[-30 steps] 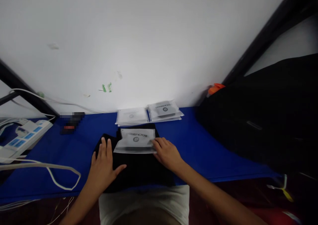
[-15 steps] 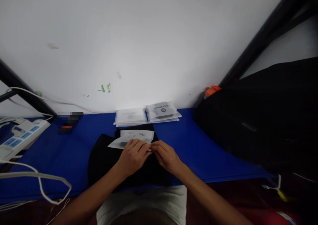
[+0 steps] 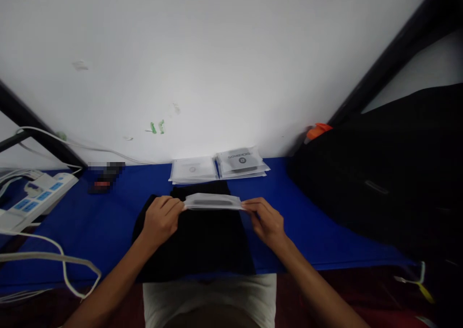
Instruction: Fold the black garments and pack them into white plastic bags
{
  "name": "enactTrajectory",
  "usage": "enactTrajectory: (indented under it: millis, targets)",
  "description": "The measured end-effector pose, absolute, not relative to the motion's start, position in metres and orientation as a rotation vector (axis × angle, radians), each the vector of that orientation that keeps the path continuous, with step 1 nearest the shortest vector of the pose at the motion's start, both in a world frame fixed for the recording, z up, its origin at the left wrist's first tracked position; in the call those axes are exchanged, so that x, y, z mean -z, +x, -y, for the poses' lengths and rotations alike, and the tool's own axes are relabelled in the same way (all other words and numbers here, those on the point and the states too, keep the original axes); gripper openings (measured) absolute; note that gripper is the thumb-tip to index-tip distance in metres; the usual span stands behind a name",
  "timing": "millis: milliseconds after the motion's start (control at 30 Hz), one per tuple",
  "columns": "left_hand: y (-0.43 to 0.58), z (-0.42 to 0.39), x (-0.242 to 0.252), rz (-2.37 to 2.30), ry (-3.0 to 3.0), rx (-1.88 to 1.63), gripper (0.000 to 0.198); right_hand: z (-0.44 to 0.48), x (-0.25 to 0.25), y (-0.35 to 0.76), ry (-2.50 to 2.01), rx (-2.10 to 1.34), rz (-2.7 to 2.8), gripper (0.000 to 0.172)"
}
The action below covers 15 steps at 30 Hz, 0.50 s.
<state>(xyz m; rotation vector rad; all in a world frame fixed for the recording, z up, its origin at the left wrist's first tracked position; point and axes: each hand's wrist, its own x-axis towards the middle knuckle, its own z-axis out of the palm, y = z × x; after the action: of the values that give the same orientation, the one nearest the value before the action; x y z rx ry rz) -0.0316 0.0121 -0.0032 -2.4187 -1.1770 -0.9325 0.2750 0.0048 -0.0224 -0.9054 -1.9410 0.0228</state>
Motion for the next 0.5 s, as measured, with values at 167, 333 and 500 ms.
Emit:
enactTrajectory:
  millis: [167, 333, 500]
  targets:
    - [-0.055, -0.003, 0.005, 1.202, -2.45, 0.938, 0.017, 0.003, 0.039, 0.288, -0.916, -0.068, 1.955, 0.025]
    - [-0.039, 0.012, 0.008, 1.182, -2.793, 0.783, 0.015, 0.015, 0.043, 0.288, -0.887, -0.174, 2.024, 0.023]
    - [0.001, 0.01, 0.012, 1.131, -2.835, 0.669, 0.019, 0.019, 0.042, 0.284, -0.934, -0.193, 2.144, 0.029]
